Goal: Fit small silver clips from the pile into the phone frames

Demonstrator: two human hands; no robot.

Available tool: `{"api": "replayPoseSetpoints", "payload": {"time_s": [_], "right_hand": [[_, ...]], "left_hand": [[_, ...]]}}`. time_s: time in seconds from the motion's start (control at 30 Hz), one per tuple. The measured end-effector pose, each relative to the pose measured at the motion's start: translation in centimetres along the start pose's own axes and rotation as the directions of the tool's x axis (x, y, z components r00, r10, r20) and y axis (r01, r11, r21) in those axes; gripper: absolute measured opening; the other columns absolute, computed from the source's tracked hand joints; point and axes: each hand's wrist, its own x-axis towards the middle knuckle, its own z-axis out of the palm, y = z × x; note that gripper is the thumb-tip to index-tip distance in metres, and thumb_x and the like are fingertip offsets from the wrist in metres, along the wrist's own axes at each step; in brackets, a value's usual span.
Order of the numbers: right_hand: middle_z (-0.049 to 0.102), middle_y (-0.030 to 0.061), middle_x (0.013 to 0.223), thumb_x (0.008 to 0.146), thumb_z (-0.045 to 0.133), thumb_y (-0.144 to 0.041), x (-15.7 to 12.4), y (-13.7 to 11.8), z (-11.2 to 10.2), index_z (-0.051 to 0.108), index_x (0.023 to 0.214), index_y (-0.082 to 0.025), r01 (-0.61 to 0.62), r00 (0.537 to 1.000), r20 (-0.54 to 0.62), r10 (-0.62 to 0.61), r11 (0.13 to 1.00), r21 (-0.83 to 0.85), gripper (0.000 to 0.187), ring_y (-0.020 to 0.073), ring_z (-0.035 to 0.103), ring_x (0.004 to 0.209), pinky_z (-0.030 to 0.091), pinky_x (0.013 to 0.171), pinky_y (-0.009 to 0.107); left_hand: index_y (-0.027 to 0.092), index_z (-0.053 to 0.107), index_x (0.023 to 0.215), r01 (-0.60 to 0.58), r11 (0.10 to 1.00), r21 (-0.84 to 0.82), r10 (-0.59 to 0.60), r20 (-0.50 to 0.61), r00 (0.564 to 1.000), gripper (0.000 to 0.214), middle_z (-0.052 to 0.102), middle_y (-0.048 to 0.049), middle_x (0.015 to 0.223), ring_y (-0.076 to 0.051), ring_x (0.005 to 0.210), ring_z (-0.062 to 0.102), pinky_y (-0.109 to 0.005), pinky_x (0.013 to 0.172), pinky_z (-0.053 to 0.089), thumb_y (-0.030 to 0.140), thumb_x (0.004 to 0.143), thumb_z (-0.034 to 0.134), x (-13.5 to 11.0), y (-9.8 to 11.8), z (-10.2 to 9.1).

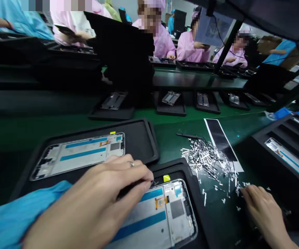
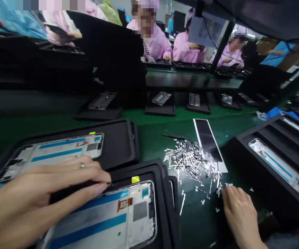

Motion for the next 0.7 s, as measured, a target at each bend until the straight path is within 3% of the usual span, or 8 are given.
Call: {"api": "replayPoseSetpoints", "payload": {"time_s": [0.13,0.23,0.37,0.43,0.57,0.63,0.7], "right_hand": [[0.054,0.0053,0.074,0.086,0.034,-0.028,0.8,-1.3,-1.2,0.053,0.081,-0.02,0.13,0.991,-0.021,-0.134,0.983,-0.126,0.021,0.0235,0.048,0.067,0.035,0.062,0.037],[0.055,0.0063,0.083,0.089,0.037,-0.026,1.8,-4.6,-2.2,0.052,0.092,-0.018,0.228,0.967,-0.086,-0.239,0.966,-0.119,0.018,0.0225,0.051,0.075,0.039,0.068,0.037],[0.055,0.0087,0.087,0.084,0.045,-0.008,3.2,-10.6,-3.6,0.05,0.1,-0.012,0.513,0.855,-0.122,-0.503,0.856,0.067,0.018,0.0196,0.052,0.081,0.04,0.076,0.034],[0.056,0.0106,0.09,0.083,0.041,-0.004,3.7,-13.2,-4.3,0.05,0.1,-0.009,0.576,0.817,-0.053,-0.574,0.809,0.117,0.02,0.0196,0.053,0.087,0.038,0.085,0.035],[0.063,0.007,0.094,0.087,0.038,-0.006,4.1,-16.1,-4.3,0.056,0.091,-0.012,0.715,0.697,-0.032,-0.716,0.691,0.103,0.02,0.0164,0.057,0.083,0.036,0.09,0.032],[0.064,0.0016,0.096,0.089,0.034,-0.006,3.9,-16.9,-3.6,0.058,0.083,-0.016,0.735,0.677,-0.072,-0.732,0.673,0.082,0.027,0.0137,0.059,0.078,0.039,0.087,0.029],[0.066,-0.0025,0.091,0.091,0.031,-0.006,3.7,-17.5,-2.8,0.057,0.072,-0.019,0.707,0.701,-0.196,-0.685,0.703,0.073,0.035,0.0114,0.059,0.07,0.043,0.079,0.028]], "left_hand": [[0.024,0.061,0.061,-0.101,0.992,0.073,0.094,0.09,0.991,0.027,0.06,0.0037,0.06,-0.013,0.055,0.054,-0.024,0.051,0.042,0.024,0.079,0.042,0.3,0.6,1.3],[0.022,0.061,0.061,-0.095,0.994,0.059,0.09,0.082,0.993,0.028,0.057,0.0014,0.056,-0.014,0.057,0.052,-0.025,0.054,0.041,0.024,0.081,0.041,0.3,1.4,2.2],[0.022,0.062,0.066,-0.064,0.997,0.032,0.064,-0.014,0.998,0.026,0.054,-0.0001,0.056,-0.017,0.065,0.051,-0.027,0.064,0.042,0.03,0.082,0.042,-0.6,0.8,3.4],[0.023,0.062,0.067,-0.067,0.997,0.028,0.067,-0.012,0.998,0.026,0.054,-0.0004,0.056,-0.017,0.066,0.051,-0.028,0.065,0.042,0.03,0.082,0.042,-0.9,0.4,3.7],[0.022,0.06,0.066,-0.08,0.996,0.035,0.08,0.008,0.997,0.025,0.053,-0.0004,0.057,-0.017,0.064,0.049,-0.028,0.062,0.041,0.028,0.082,0.042,-0.5,0.7,3.9],[0.021,0.058,0.063,-0.106,0.992,0.061,0.105,0.023,0.994,0.026,0.053,-0.0003,0.057,-0.016,0.061,0.047,-0.027,0.058,0.04,0.025,0.082,0.041,0.1,1.2,3.8],[0.019,0.055,0.06,-0.157,0.982,0.108,0.154,0.037,0.987,0.028,0.053,-0.0009,0.058,-0.015,0.058,0.046,-0.027,0.053,0.038,0.02,0.082,0.038,0.6,1.7,3.8]]}}
